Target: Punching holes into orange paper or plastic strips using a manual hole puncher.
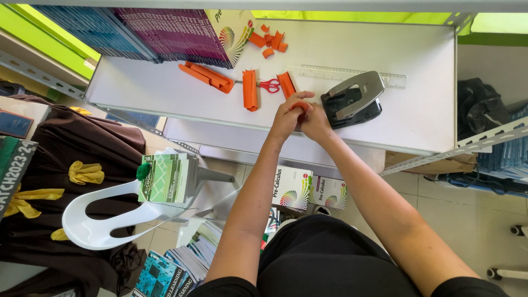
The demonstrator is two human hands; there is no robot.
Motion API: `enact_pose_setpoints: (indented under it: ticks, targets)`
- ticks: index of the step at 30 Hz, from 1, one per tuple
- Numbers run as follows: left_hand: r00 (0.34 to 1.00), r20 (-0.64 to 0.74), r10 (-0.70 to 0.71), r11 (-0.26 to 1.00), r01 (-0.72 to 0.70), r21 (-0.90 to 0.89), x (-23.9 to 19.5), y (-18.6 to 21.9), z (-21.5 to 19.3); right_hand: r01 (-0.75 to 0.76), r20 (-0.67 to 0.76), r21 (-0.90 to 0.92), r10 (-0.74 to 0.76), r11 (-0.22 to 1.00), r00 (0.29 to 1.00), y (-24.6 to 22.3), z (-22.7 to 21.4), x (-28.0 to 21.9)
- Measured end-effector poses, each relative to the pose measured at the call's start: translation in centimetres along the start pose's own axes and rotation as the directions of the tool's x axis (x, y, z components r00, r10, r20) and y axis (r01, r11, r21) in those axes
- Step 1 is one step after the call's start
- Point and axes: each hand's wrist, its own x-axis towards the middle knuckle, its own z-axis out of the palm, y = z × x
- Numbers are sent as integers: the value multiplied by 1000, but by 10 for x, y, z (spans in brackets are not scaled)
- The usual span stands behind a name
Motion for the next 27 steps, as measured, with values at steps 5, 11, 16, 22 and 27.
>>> enact_pose_setpoints:
  ticks: [5,11,16,22,27]
  targets:
    - [991,3,-137,991,137,-2,-2,24,4,-10,12,-75,11,997,1000,19,6,4]
    - [999,-29,-19,996,21,81,-6,7,0,61,24,-99,-59,993,998,13,2,3]
    - [996,-47,-77,997,78,19,-9,24,7,235,-47,-150,-244,960,969,21,3,3]
    - [985,-122,122,958,-85,274,-15,59,13,-208,165,235,172,949,971,-6,-15,-8]
    - [992,-30,121,976,-114,187,-10,59,12,-132,222,631,-15,765,975,-2,-24,-20]
